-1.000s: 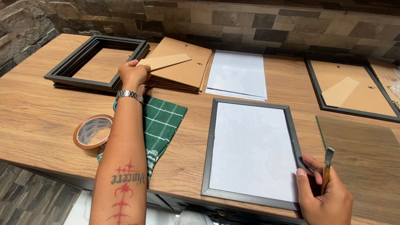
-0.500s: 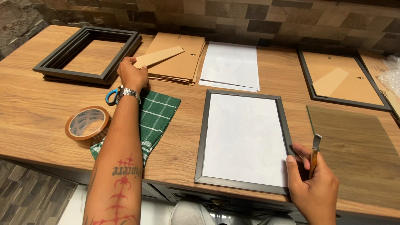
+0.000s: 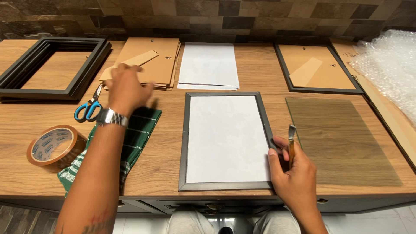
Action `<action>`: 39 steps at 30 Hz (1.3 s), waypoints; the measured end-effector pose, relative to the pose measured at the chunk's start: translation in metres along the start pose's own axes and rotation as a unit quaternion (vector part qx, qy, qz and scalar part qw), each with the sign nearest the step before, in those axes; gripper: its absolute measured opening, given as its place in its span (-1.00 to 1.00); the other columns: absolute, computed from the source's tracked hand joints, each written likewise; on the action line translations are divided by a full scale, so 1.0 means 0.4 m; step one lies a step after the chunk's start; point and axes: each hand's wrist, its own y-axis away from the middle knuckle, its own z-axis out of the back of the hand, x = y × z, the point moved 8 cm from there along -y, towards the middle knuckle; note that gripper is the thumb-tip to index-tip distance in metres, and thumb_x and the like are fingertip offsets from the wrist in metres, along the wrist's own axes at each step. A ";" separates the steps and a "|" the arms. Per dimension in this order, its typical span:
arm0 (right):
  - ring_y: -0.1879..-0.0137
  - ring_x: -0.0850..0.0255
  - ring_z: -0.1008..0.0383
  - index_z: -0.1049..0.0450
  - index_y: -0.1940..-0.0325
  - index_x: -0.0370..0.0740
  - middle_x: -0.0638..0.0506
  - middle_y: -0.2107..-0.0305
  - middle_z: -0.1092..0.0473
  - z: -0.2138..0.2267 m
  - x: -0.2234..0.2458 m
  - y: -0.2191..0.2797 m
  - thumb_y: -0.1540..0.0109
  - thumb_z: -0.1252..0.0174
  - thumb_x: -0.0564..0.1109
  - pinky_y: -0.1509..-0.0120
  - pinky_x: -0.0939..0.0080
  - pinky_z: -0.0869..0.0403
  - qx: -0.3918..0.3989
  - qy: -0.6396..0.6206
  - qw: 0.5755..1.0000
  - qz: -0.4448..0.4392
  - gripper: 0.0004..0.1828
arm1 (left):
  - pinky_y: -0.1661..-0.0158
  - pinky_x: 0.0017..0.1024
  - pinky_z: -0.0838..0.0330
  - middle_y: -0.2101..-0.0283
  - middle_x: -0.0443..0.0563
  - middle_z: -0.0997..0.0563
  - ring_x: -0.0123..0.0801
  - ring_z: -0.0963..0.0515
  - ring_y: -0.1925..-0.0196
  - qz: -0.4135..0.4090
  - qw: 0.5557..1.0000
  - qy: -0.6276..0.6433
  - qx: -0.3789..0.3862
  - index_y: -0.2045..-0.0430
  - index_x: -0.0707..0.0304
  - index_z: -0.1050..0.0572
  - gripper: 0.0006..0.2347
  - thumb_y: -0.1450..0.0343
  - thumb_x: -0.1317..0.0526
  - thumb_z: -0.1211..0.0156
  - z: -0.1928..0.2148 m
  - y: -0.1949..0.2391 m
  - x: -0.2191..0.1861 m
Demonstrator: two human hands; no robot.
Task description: The person places a glass pane and a white paper sheet into a black picture frame, then fits a cardboard backing into another frame before folding a green cloth.
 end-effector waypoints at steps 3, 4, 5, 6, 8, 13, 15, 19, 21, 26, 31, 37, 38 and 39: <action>-0.10 0.22 -0.78 -0.72 -0.20 -0.10 0.17 0.37 -0.43 -0.001 0.007 -0.002 -0.45 -0.31 -0.01 -0.20 0.11 -0.58 -0.003 -0.003 1.000 0.025 -0.71 | -0.55 0.37 -0.13 -0.57 0.19 -0.46 0.09 -0.35 -0.66 -0.104 0.991 0.016 0.088 -0.41 -0.01 -0.60 -0.50 -0.58 -0.14 -0.37 0.003 0.163 -0.139; -0.10 0.20 -0.77 -0.54 0.04 -0.13 0.13 0.16 -0.59 -0.002 0.008 -0.003 -0.45 -0.29 0.00 -0.16 0.07 -0.57 0.003 -0.009 1.000 0.023 -0.82 | -0.47 0.10 -0.36 -0.52 0.07 -0.58 -0.06 -0.54 -0.54 -0.126 0.977 0.092 0.148 -0.38 0.02 -0.61 -0.51 -0.55 -0.09 -0.39 -0.019 0.223 -0.169; -0.09 0.18 -0.76 -0.36 0.29 -0.16 0.10 -0.05 -0.74 -0.002 0.009 -0.003 -0.45 -0.28 0.02 -0.13 0.03 -0.56 0.010 -0.014 1.000 0.021 -0.66 | -0.38 -0.18 -0.58 -0.47 -0.06 -0.69 -0.22 -0.72 -0.43 -0.148 0.953 0.167 0.206 -0.36 0.05 -0.63 -0.52 -0.52 -0.05 -0.42 -0.037 0.288 -0.201; -0.09 0.18 -0.76 -0.36 0.29 -0.16 0.10 -0.05 -0.74 -0.003 0.001 -0.004 -0.45 -0.28 0.02 -0.13 0.03 -0.56 0.009 -0.015 1.000 0.021 -0.66 | -0.38 -0.18 -0.58 -0.47 -0.06 -0.69 -0.22 -0.72 -0.43 -0.149 0.953 0.165 0.205 -0.36 0.05 -0.63 -0.52 -0.52 -0.05 -0.42 -0.056 0.323 -0.198; 0.01 0.16 -0.71 -0.58 0.04 -0.16 0.15 0.17 -0.61 -0.009 -0.010 -0.004 -0.47 -0.27 0.05 -0.13 0.02 -0.56 0.012 -0.006 0.999 0.033 -0.77 | -0.35 -0.06 -0.44 -0.26 0.03 -0.71 0.00 -0.65 -0.32 -0.287 0.938 0.092 0.173 -0.34 0.13 -0.62 -0.47 -0.52 -0.13 -0.43 -0.080 0.414 -0.231; -0.10 -0.12 -0.72 -0.47 0.23 -0.24 -0.14 0.16 -0.62 0.010 0.048 0.000 -0.51 -0.27 0.03 -0.13 -0.12 -0.54 -0.002 -0.039 0.997 0.062 -0.66 | -0.47 0.05 -0.36 -0.48 0.27 -0.55 0.13 -0.50 -0.57 -0.245 0.952 0.111 0.144 -0.42 0.22 -0.59 -0.43 -0.56 -0.13 -0.38 -0.077 0.481 -0.217; 0.09 -0.29 -0.70 -0.65 0.13 -0.31 -0.20 0.43 -0.49 0.020 0.061 -0.001 -0.54 -0.31 0.00 -0.07 -0.21 -0.57 -0.015 -0.049 0.996 0.073 -0.69 | -0.51 0.13 -0.32 -0.52 0.44 -0.52 0.28 -0.45 -0.64 -0.209 0.959 0.117 0.153 -0.48 0.29 -0.57 -0.40 -0.56 -0.08 -0.40 -0.067 0.496 -0.219; -0.03 -0.36 -0.64 -0.61 0.12 -0.31 -0.27 0.21 -0.52 -0.001 0.020 -0.014 -0.65 0.00 0.03 -0.21 -0.26 -0.52 0.021 -0.053 0.997 0.044 -0.55 | -0.60 0.08 -0.15 -0.62 0.44 -0.40 0.23 -0.31 -0.73 -0.186 0.963 0.117 0.155 -0.58 0.33 -0.48 -0.29 -0.55 -0.15 -0.40 -0.071 0.506 -0.210; -0.07 -0.29 -0.66 -0.60 0.16 -0.25 -0.19 0.18 -0.53 -0.002 -0.001 -0.031 -0.68 0.11 0.04 -0.27 -0.25 -0.53 0.027 -0.054 0.998 0.034 -0.49 | -0.62 0.07 -0.11 -0.64 0.43 -0.38 0.21 -0.28 -0.75 -0.183 0.963 0.117 0.162 -0.59 0.34 -0.46 -0.27 -0.55 -0.16 -0.39 -0.082 0.506 -0.208; -0.01 -0.59 -0.62 -0.57 0.31 -0.32 -0.50 0.36 -0.54 0.023 -0.005 -0.115 -0.56 0.00 0.04 -0.11 -0.47 -0.45 0.027 0.020 0.999 0.027 -0.50 | -0.62 0.05 -0.11 -0.65 0.35 -0.38 0.17 -0.29 -0.74 -0.172 0.965 0.126 0.153 -0.59 0.26 -0.49 -0.28 -0.53 -0.16 -0.40 -0.092 0.507 -0.199; -0.01 -0.36 -0.73 -0.78 0.20 -0.21 -0.24 0.32 -0.66 -0.019 -0.125 -0.241 -0.35 -0.22 -0.03 -0.04 -0.28 -0.62 0.053 0.127 0.990 -0.016 -0.72 | -0.62 0.01 -0.10 -0.67 0.30 -0.38 0.12 -0.29 -0.75 -0.167 0.966 0.126 0.153 -0.60 0.22 -0.49 -0.28 -0.53 -0.18 -0.39 -0.095 0.509 -0.198; 0.04 -0.27 -0.80 -0.85 0.17 -0.17 -0.22 0.30 -0.70 -0.019 -0.103 -0.253 -0.29 -0.28 -0.08 0.05 -0.19 -0.71 0.088 0.179 0.979 -0.038 -0.75 | -0.61 -0.01 -0.11 -0.67 0.28 -0.37 0.08 -0.29 -0.75 -0.164 0.966 0.128 0.150 -0.60 0.21 -0.48 -0.29 -0.54 -0.18 -0.38 -0.097 0.505 -0.196; 0.05 -0.26 -0.80 -0.85 0.13 -0.22 -0.25 0.29 -0.70 -0.014 -0.081 -0.242 -0.29 -0.30 -0.10 0.07 -0.16 -0.72 0.096 0.169 0.980 -0.043 -0.75 | -0.61 -0.01 -0.11 -0.67 0.28 -0.37 0.09 -0.29 -0.75 -0.164 0.967 0.128 0.150 -0.60 0.20 -0.48 -0.29 -0.54 -0.18 -0.38 -0.099 0.504 -0.194; 0.05 -0.26 -0.80 -0.85 0.13 -0.22 -0.25 0.29 -0.70 -0.002 -0.042 -0.223 -0.29 -0.30 -0.10 0.07 -0.16 -0.72 0.096 0.169 0.980 -0.043 -0.75 | -0.61 -0.01 -0.11 -0.67 0.28 -0.37 0.09 -0.29 -0.75 -0.164 0.967 0.128 0.149 -0.60 0.20 -0.48 -0.29 -0.54 -0.18 -0.38 -0.100 0.504 -0.193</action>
